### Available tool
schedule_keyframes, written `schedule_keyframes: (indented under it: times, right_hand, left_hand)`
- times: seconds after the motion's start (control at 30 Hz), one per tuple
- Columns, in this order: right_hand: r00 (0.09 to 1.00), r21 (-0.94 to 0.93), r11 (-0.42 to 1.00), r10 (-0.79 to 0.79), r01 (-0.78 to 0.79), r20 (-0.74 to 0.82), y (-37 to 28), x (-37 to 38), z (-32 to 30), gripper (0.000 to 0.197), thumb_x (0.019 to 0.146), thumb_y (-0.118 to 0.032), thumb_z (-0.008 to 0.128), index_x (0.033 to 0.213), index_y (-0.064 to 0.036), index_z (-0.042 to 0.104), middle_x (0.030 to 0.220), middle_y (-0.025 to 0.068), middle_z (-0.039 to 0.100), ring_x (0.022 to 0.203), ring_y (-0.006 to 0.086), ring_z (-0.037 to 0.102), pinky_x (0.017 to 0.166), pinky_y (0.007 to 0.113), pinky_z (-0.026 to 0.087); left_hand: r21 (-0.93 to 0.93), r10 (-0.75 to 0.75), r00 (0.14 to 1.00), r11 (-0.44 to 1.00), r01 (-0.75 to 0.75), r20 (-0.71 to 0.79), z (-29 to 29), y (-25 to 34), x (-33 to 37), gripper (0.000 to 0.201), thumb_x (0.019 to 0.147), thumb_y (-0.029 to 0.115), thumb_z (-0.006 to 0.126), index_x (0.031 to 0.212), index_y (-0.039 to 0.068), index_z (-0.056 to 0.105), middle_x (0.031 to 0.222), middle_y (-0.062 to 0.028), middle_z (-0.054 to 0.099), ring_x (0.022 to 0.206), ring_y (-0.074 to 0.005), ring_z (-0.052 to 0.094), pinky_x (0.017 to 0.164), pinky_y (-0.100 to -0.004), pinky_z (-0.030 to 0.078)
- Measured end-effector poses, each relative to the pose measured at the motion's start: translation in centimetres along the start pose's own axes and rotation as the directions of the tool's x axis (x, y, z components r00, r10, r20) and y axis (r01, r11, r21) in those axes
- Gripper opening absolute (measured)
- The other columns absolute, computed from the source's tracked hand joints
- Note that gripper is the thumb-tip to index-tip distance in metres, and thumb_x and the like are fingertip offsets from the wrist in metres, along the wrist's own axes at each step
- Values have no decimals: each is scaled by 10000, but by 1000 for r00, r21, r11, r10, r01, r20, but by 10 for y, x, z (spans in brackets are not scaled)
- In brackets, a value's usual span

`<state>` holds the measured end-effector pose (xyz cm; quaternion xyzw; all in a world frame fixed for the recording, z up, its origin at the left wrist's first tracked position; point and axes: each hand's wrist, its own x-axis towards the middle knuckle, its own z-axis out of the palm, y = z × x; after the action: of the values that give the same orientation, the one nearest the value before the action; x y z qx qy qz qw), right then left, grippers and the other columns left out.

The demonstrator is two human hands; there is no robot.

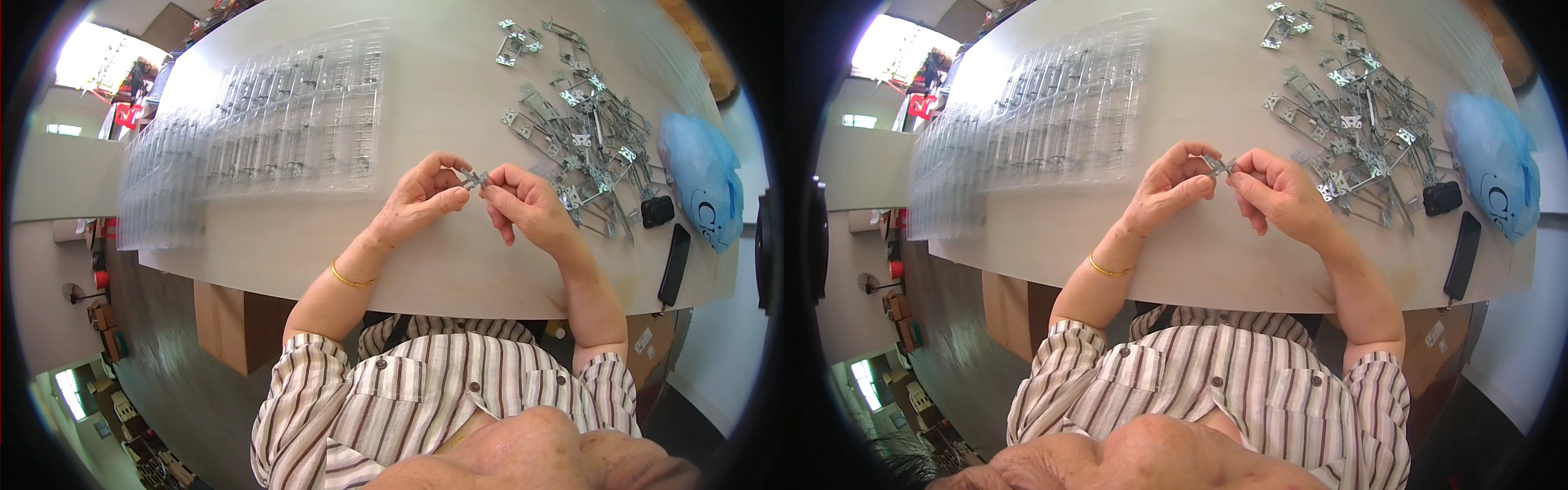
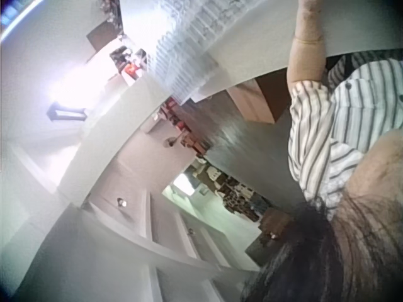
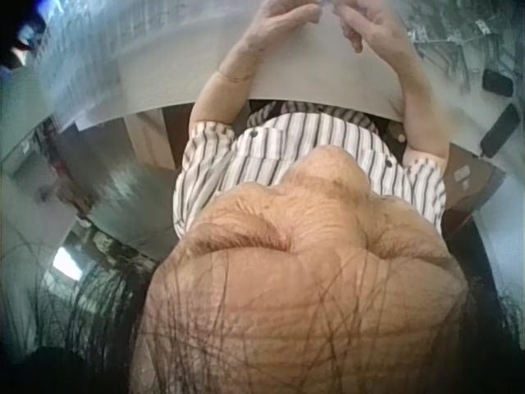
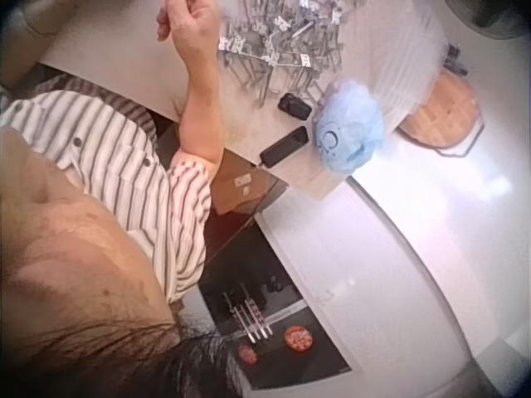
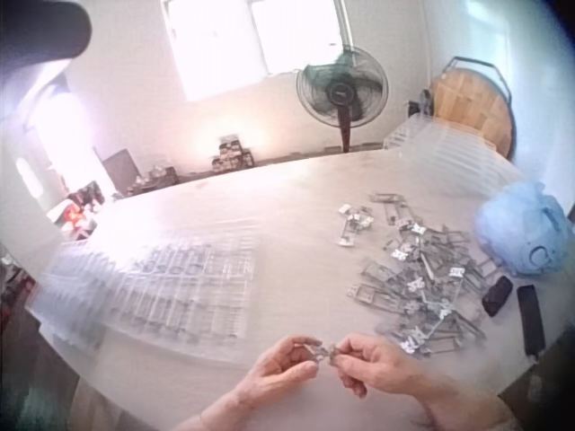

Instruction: Insert a metal pin through a bracket assembly.

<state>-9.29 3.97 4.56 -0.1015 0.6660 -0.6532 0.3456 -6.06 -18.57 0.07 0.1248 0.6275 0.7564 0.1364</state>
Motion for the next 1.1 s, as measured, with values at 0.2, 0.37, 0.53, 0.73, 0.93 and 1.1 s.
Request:
schedule_keyframes:
  times: [0.2,0.37,0.53,0.73,0.93,1.1]
  right_hand:
    - [994,-165,985,-57,42,-90,3,0,-9,149,1028,-195,564,1052,-51,593,732,6,616,566,58,542,506,222,432]
    - [937,-70,959,-282,274,-207,13,4,-3,139,1035,-205,585,1091,-79,605,799,11,647,649,60,593,556,216,466]
    - [959,-90,959,-274,267,-73,20,8,-1,136,1035,-197,590,1100,-79,607,879,26,680,687,71,616,596,224,492]
    - [936,-106,959,-280,263,-211,18,11,-3,127,1034,-161,575,1073,-43,602,895,18,669,761,79,632,636,230,503]
    - [871,-119,935,-356,335,-339,14,13,-11,128,1034,-165,575,1075,-46,599,909,17,669,771,77,635,634,231,506]
    - [848,-123,921,-389,370,-359,18,13,-10,127,1037,-166,571,1078,-48,598,928,20,681,797,80,654,641,230,512]
  left_hand:
    - [-107,29,994,993,-41,-110,6,-8,1,330,969,146,678,1223,20,508,901,2,599,853,-50,538,751,-208,439]
    - [60,94,985,995,-86,-147,10,-9,2,344,912,74,741,1169,27,517,877,21,582,825,-24,512,707,-185,422]
    - [405,111,983,913,-45,-143,15,-4,0,349,893,89,762,1143,30,526,820,43,564,748,-16,482,616,-198,403]
    - [286,161,971,952,-105,-179,13,-7,0,286,972,112,638,1214,13,522,984,-26,627,826,-53,532,727,-224,458]
    - [120,121,934,989,-85,-336,8,-10,4,224,1049,152,472,1199,11,561,1023,-43,624,846,-87,549,785,-273,488]
    - [277,201,881,957,-83,-428,6,-19,6,134,1018,126,554,1093,25,601,971,-33,595,805,-93,541,730,-256,478]
